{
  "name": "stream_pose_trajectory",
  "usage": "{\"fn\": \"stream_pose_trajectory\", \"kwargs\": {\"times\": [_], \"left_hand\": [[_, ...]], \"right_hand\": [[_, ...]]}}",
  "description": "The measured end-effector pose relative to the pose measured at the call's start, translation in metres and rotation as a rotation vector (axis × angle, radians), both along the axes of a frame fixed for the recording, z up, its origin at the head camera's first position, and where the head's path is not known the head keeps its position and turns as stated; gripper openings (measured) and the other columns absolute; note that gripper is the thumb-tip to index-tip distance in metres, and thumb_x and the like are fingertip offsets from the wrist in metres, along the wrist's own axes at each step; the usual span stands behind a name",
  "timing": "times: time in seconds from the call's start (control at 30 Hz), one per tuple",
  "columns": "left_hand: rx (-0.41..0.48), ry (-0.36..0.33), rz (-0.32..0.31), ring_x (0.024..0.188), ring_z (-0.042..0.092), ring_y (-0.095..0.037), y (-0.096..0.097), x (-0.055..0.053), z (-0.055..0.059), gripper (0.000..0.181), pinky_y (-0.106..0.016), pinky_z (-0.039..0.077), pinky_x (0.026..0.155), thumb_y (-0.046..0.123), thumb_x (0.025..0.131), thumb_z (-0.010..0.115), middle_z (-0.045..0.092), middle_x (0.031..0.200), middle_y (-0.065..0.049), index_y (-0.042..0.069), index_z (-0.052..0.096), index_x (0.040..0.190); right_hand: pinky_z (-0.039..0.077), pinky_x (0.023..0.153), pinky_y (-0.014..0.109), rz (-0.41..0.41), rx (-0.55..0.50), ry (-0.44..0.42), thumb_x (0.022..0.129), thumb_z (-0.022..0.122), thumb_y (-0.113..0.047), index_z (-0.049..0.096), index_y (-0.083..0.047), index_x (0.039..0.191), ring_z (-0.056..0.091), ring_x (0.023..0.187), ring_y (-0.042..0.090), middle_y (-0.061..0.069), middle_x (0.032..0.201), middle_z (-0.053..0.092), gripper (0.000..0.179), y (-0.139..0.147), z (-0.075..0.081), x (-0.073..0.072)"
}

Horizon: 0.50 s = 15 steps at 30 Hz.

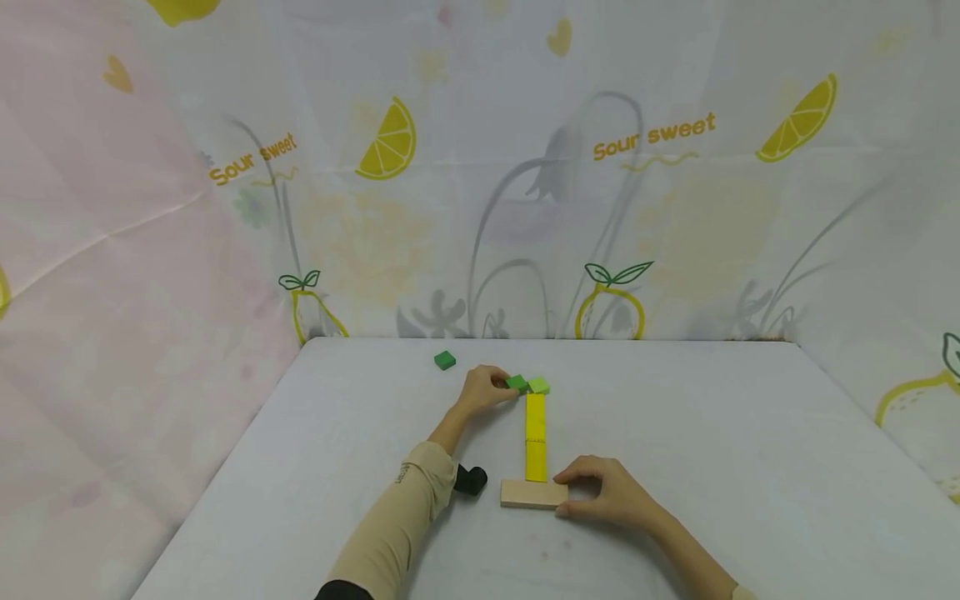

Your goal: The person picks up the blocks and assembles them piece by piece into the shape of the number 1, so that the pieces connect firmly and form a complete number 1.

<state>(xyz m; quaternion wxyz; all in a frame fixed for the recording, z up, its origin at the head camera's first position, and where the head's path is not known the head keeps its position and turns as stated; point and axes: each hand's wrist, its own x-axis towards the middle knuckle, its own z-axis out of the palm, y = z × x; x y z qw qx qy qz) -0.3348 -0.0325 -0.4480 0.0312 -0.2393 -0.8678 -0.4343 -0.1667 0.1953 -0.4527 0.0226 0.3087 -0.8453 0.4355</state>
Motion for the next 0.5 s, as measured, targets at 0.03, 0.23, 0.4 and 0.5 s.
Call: {"fn": "stream_pose_trajectory", "kwargs": {"times": [0.03, 0.23, 0.4, 0.5], "left_hand": [[0.017, 0.029, -0.022, 0.068, 0.057, -0.017, -0.001, -0.009, -0.010, 0.030, -0.024, 0.046, 0.060, 0.023, 0.075, 0.074, 0.068, 0.077, -0.009, -0.002, 0.072, 0.091], [0.016, -0.005, -0.029, 0.071, 0.059, -0.018, 0.000, -0.011, -0.012, 0.031, -0.027, 0.049, 0.064, 0.024, 0.075, 0.073, 0.068, 0.080, -0.008, -0.001, 0.072, 0.093], [-0.050, -0.007, 0.026, 0.077, 0.059, -0.019, 0.003, 0.008, 0.003, 0.028, -0.025, 0.048, 0.068, 0.013, 0.075, 0.071, 0.068, 0.086, -0.014, -0.006, 0.070, 0.095], [-0.080, -0.005, 0.041, 0.078, 0.059, -0.018, 0.005, 0.010, 0.004, 0.027, -0.024, 0.048, 0.069, 0.013, 0.076, 0.072, 0.068, 0.086, -0.014, -0.005, 0.070, 0.095]], "right_hand": [[0.047, 0.080, 0.024, -0.001, 0.001, -0.003, 0.075, 0.079, -0.028, 0.071, -0.009, 0.099, 0.059, 0.085, 0.005, -0.007, 0.093, 0.068, 0.032, 0.000, 0.000, 0.000], [0.047, 0.080, 0.024, 0.003, -0.005, 0.003, 0.075, 0.079, -0.027, 0.071, -0.009, 0.099, 0.059, 0.085, 0.005, -0.006, 0.093, 0.069, 0.031, -0.001, 0.000, 0.000], [0.047, 0.079, 0.023, 0.008, -0.015, 0.021, 0.075, 0.079, -0.025, 0.071, -0.008, 0.098, 0.059, 0.084, 0.007, -0.005, 0.092, 0.069, 0.030, -0.001, -0.001, 0.000], [0.047, 0.079, 0.023, 0.005, -0.015, 0.020, 0.074, 0.079, -0.025, 0.072, -0.009, 0.098, 0.059, 0.085, 0.006, -0.006, 0.093, 0.069, 0.030, -0.001, -0.001, 0.000]]}}
